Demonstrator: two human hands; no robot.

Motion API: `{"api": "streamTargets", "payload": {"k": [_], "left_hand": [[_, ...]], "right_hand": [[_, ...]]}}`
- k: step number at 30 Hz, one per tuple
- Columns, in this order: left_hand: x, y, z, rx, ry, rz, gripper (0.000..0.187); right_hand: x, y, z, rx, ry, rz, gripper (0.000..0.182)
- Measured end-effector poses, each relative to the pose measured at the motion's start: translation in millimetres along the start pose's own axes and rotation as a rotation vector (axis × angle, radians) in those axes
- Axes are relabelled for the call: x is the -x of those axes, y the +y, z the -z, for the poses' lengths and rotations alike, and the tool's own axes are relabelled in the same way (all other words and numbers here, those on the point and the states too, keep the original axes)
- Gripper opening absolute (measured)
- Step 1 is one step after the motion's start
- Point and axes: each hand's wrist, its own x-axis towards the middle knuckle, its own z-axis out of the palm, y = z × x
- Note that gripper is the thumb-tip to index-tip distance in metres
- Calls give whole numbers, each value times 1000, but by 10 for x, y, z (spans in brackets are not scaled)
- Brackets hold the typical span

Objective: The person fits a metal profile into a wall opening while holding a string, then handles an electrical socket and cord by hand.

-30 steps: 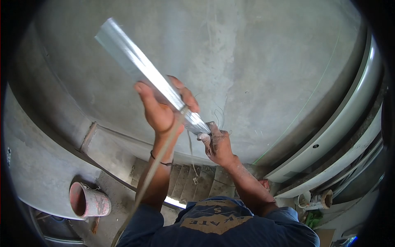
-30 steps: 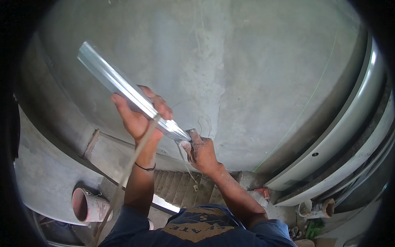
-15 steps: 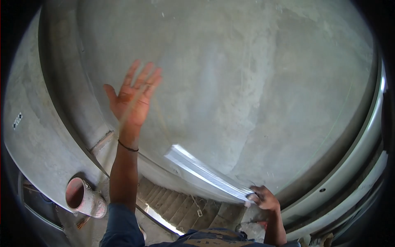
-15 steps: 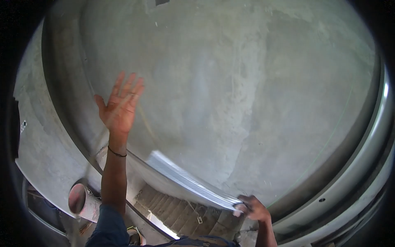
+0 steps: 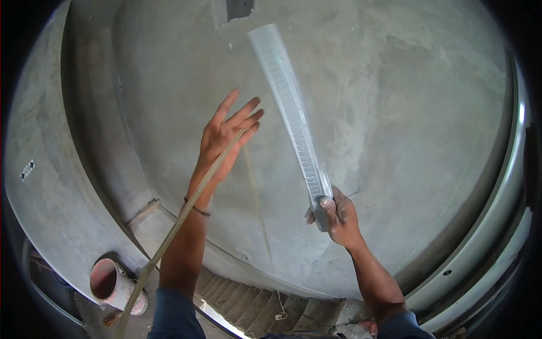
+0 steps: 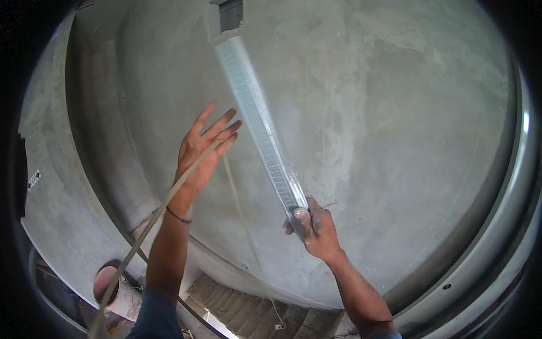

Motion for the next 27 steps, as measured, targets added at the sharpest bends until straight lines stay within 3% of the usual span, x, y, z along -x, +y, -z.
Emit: {"api": "streamTargets", "payload": {"k": [3, 4, 8, 10, 16, 17, 18, 19, 20, 21, 24, 27], "left_hand": [[-338, 272, 68, -64, -130, 118, 91], [-439, 375, 21, -124, -109, 145, 79], [-854, 560, 291, -335, -120, 262, 63], [-1078, 721, 460, -403, -84, 115, 50], [-2330, 1804, 1337, -664, 126, -312, 51], [-2587, 1965, 1463, -568, 174, -377, 49], [-2815, 2070, 1555, -468, 220, -442, 48], [-3017, 2076, 1589, -473, 215, -454, 48], [-3214, 2042, 1581, -472, 365, -603, 45], [-3375, 2011, 1587, -463, 515, -751, 42], [-3705, 1830, 1668, -541, 506, -690, 53], [-3916, 1428, 1888, -533, 436, -679, 51]], "right_hand": [[-314, -1, -58, 169, -82, 42, 35], [-436, 17, -80, 237, -103, 51, 30], [-1056, 3, -26, 443, -120, 177, 24], [-1479, -81, 103, 668, -48, 330, 22], [-3053, -522, 962, 1143, 478, 905, 23], [-3277, -556, 1107, 1239, 541, 1039, 25], [-3434, -548, 1227, 1235, 549, 1052, 25], [-3577, -531, 1338, 1442, 561, 1056, 28], [-3684, -543, 1367, 1652, 576, 1051, 31], [-3760, -509, 1384, 1652, 590, 1062, 31], [-3756, -439, 1348, 1719, 502, 974, 35], [-3760, -423, 1366, 1749, 519, 992, 36]]}}
